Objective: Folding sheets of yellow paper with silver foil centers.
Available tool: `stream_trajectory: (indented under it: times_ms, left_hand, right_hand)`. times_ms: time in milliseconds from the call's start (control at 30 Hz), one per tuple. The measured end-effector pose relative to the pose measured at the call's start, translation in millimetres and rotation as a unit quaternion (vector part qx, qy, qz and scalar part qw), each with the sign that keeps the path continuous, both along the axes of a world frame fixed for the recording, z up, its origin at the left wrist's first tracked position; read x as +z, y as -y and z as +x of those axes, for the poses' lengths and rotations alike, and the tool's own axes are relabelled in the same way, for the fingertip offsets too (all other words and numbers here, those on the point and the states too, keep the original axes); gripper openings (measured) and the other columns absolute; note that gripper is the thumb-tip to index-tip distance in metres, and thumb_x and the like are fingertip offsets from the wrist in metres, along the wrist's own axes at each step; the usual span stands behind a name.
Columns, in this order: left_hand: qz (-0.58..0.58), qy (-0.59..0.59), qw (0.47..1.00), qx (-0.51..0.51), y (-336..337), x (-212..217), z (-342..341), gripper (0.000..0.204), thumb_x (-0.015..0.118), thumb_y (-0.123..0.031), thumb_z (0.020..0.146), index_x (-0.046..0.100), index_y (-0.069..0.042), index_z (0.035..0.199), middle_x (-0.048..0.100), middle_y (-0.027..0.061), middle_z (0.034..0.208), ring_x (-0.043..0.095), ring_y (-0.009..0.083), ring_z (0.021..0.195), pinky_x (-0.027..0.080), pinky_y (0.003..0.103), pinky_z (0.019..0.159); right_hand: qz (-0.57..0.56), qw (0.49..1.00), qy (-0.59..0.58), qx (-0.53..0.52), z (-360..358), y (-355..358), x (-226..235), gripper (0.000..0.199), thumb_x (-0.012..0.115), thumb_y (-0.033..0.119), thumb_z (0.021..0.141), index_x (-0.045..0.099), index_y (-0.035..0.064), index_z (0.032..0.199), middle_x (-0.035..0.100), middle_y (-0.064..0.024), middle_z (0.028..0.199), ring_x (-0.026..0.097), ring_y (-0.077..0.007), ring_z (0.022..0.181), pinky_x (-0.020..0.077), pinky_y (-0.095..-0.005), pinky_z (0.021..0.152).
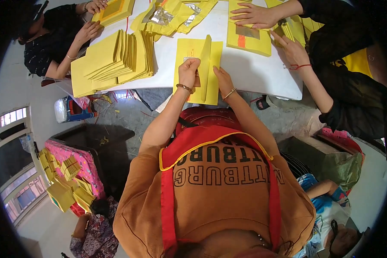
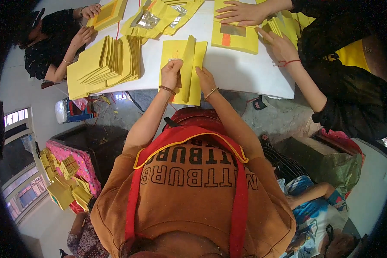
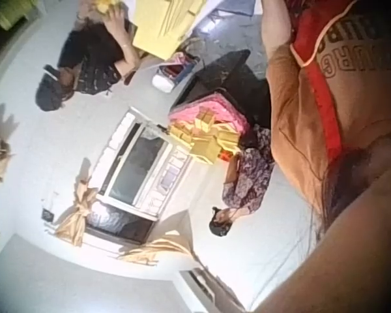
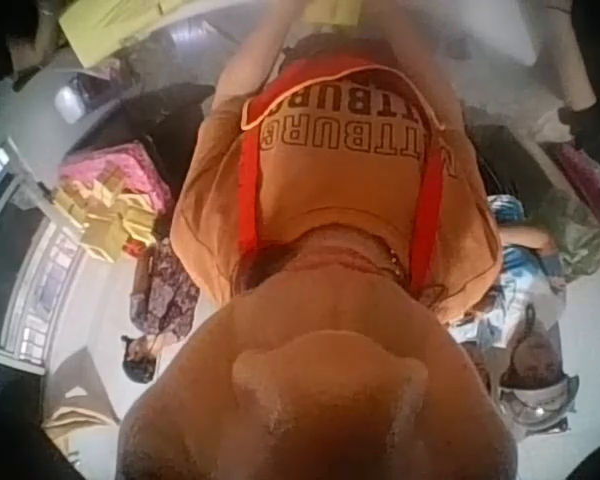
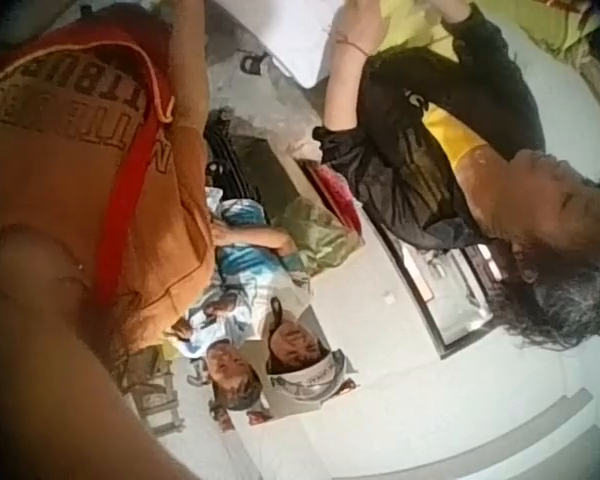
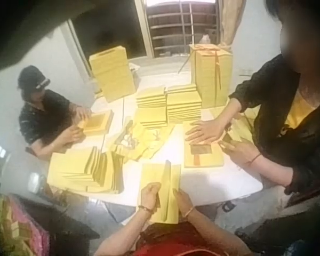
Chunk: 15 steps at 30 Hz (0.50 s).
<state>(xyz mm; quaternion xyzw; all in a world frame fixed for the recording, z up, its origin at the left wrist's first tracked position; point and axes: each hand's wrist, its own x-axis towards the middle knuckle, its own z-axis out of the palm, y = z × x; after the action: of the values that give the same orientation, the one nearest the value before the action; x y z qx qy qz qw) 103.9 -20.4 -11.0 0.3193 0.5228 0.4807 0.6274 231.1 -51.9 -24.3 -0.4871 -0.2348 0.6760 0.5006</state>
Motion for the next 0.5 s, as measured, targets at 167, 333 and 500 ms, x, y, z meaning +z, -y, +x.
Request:
stream_trajectory:
  times_ms: [167, 333, 500]
  left_hand:
    - [-0.014, 0.011, 1.000, -0.001, 1.6, 5.6, 1.6, 0.013, 0.055, -0.014, 0.081, 0.058, -0.002, 0.082, 0.056, -0.0012, 0.069, 0.048, 0.0050, 0.056, 0.040, 0.018, 0.051]
    - [-0.010, -0.020, 1.000, 0.001, 3.7, 9.0, 1.4, 0.014, 0.055, -0.015, 0.081, 0.059, -0.001, 0.083, 0.056, -0.0001, 0.071, 0.049, 0.0059, 0.058, 0.040, 0.019, 0.052]
    - [-0.004, -0.038, 0.999, 0.002, 3.7, 7.4, 1.9, 0.016, 0.055, -0.016, 0.081, 0.059, -0.001, 0.084, 0.057, 0.0000, 0.072, 0.049, 0.0058, 0.059, 0.040, 0.019, 0.052]
  right_hand:
    - [0.000, 1.000, 0.010, 0.001, 0.0, 0.0, -1.2, 0.032, 0.045, 0.025, 0.087, 0.052, 0.0003, 0.106, 0.056, -0.0026, 0.092, 0.052, -0.0095, 0.079, 0.0412, -0.0221, 0.070]
    - [-0.003, 1.000, 0.003, 0.012, -1.9, 0.7, 13.4, 0.035, 0.050, 0.028, 0.084, 0.053, 0.0007, 0.105, 0.056, -0.0027, 0.091, 0.052, -0.0098, 0.080, 0.0417, -0.0229, 0.070]
    - [0.083, 0.991, 0.073, 0.073, -3.1, 2.2, 15.0, 0.040, 0.064, 0.028, 0.073, 0.053, 0.0015, 0.101, 0.057, -0.0049, 0.092, 0.053, -0.0117, 0.082, 0.0432, -0.0255, 0.071]
